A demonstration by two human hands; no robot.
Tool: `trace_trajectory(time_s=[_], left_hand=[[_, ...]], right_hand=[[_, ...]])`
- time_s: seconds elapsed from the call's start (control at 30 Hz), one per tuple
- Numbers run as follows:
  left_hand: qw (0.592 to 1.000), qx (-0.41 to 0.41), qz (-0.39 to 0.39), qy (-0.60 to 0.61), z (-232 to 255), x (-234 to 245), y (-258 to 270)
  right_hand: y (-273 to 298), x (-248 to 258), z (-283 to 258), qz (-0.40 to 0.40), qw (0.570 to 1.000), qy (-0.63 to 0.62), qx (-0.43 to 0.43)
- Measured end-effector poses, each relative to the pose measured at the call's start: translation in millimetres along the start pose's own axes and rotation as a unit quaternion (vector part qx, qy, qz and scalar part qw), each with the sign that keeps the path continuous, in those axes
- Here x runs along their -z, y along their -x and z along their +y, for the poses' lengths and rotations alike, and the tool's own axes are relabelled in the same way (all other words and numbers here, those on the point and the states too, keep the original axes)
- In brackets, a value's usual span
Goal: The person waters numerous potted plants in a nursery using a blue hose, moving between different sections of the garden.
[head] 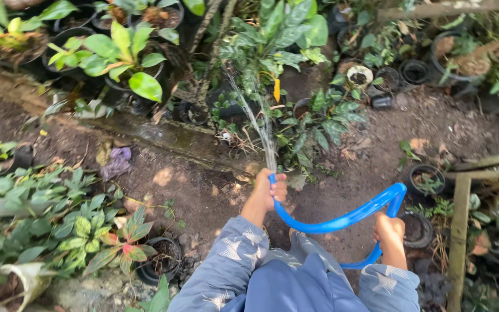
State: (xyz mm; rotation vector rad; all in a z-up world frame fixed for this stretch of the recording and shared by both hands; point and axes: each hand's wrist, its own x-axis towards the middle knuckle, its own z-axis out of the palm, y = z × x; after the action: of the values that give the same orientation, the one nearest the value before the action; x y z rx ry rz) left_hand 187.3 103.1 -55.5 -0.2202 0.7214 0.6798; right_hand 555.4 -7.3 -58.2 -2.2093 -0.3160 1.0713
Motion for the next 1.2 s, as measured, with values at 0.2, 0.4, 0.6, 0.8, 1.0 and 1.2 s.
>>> trace_trajectory(time_s=[0.2, 0.4, 0.6, 0.8, 1.0, 1.2], left_hand=[[0.995, 0.093, -0.024, -0.022, -29, -21, -29], [0.999, -0.020, 0.010, -0.034, 17, -41, -30], [0.999, -0.047, -0.006, -0.014, 9, -31, -28], [0.995, 0.011, 0.027, -0.097, -40, -56, -34], [0.991, -0.004, -0.005, -0.133, -67, -103, -64], [0.977, -0.022, -0.028, -0.209, -71, -156, -91]], right_hand=[[9, 33, 13, 0.051, 0.998, -0.048, -0.002], [3, 67, 61, 0.100, 0.991, -0.078, -0.046], [-6, 64, 64, 0.099, 0.992, -0.053, -0.057], [-31, 73, 38, 0.086, 0.994, -0.035, -0.053], [-91, 107, 51, 0.056, 0.987, -0.151, -0.006], [-89, 152, 47, 0.073, 0.987, -0.133, 0.043]])
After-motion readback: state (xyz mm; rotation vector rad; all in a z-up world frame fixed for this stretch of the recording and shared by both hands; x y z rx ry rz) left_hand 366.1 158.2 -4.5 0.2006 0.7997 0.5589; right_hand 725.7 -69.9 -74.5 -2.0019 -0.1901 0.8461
